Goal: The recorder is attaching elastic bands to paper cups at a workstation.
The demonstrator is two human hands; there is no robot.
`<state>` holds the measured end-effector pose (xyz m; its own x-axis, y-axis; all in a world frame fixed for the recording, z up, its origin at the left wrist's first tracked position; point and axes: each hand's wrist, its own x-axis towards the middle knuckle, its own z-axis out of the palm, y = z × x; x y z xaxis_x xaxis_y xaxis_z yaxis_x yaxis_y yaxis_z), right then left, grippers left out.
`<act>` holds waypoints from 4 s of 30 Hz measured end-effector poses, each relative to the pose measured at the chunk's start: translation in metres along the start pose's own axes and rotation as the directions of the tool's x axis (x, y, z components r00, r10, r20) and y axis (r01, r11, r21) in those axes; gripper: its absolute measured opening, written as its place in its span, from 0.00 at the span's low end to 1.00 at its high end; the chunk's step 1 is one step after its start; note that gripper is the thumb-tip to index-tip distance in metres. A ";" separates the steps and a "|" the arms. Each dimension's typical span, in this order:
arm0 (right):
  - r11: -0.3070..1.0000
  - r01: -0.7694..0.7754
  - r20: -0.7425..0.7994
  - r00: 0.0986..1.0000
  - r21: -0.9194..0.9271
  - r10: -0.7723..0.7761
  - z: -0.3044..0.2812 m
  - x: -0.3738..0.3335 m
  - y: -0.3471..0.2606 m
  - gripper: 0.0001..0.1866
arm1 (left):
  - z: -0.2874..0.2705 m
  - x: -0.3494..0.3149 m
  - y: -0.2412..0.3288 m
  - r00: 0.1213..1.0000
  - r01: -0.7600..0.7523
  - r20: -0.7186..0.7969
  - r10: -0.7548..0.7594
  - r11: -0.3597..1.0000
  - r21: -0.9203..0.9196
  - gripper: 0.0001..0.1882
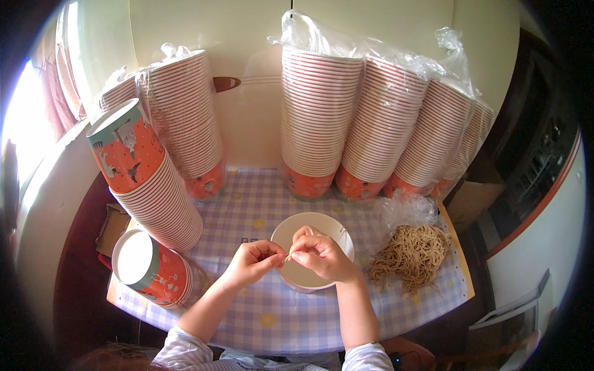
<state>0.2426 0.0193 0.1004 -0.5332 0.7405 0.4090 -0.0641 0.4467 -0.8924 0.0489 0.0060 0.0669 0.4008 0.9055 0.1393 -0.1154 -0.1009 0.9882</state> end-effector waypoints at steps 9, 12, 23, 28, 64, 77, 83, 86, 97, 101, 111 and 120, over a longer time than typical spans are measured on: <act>0.989 0.047 -0.044 0.998 0.138 -0.042 0.009 0.001 0.009 0.04 | -0.003 -0.003 0.008 0.999 0.009 0.042 -0.013 0.995 0.102 0.09; 0.992 0.067 -0.025 0.998 0.107 -0.064 0.012 0.002 0.010 0.04 | -0.003 -0.004 0.015 1.000 0.006 0.014 -0.010 0.976 0.216 0.08; 0.997 -0.016 -0.081 0.996 0.075 0.022 0.027 0.004 0.020 0.14 | -0.015 0.000 0.009 0.999 -0.007 -0.044 0.012 0.993 0.116 0.10; 0.956 -0.114 -0.123 0.989 -0.271 0.083 0.027 0.005 0.013 0.10 | -0.021 0.004 0.004 0.998 -0.016 -0.056 0.017 1.000 0.015 0.08; 0.866 -0.140 -0.283 0.959 -0.480 -0.001 0.034 0.009 0.012 0.03 | -0.018 0.002 0.012 0.959 -0.119 -0.087 0.269 0.665 0.738 0.09; 0.886 -0.144 -0.287 0.958 -0.441 0.013 0.031 0.007 0.014 0.04 | -0.012 0.003 0.014 0.986 0.038 -0.161 0.043 0.882 0.470 0.05; 0.897 -0.163 -0.270 0.961 -0.411 0.050 0.032 0.008 0.013 0.04 | -0.021 0.006 0.006 0.990 0.129 -0.067 -0.120 0.981 0.144 0.08; 0.904 -0.171 -0.281 0.958 -0.391 0.060 0.032 0.007 0.014 0.04 | -0.019 0.006 0.006 0.992 0.122 -0.043 -0.117 0.982 0.145 0.07; 0.844 -0.163 -0.113 0.986 -0.511 0.122 0.024 0.007 0.000 0.07 | -0.024 0.010 -0.001 0.985 0.172 -0.012 -0.174 0.981 -0.088 0.06; 0.836 -0.007 -0.020 1.000 -0.548 -0.005 0.021 0.004 0.003 0.07 | -0.026 0.012 -0.001 0.972 0.233 0.004 -0.234 0.970 -0.068 0.06; 0.798 -0.015 -0.058 0.998 -0.603 -0.025 0.026 0.005 0.009 0.05 | -0.025 0.012 -0.002 0.983 0.185 0.013 -0.186 0.972 -0.144 0.05; 0.776 0.068 -0.001 0.996 -0.627 -0.088 0.026 0.006 0.008 0.05 | -0.027 0.012 -0.001 0.974 0.224 0.015 -0.225 0.965 -0.137 0.04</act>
<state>0.2173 0.0144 0.0913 -0.5249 0.6989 0.4859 0.4427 0.7117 -0.5454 0.0293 0.0275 0.0660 0.4302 0.8987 -0.0852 -0.1459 0.1623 0.9759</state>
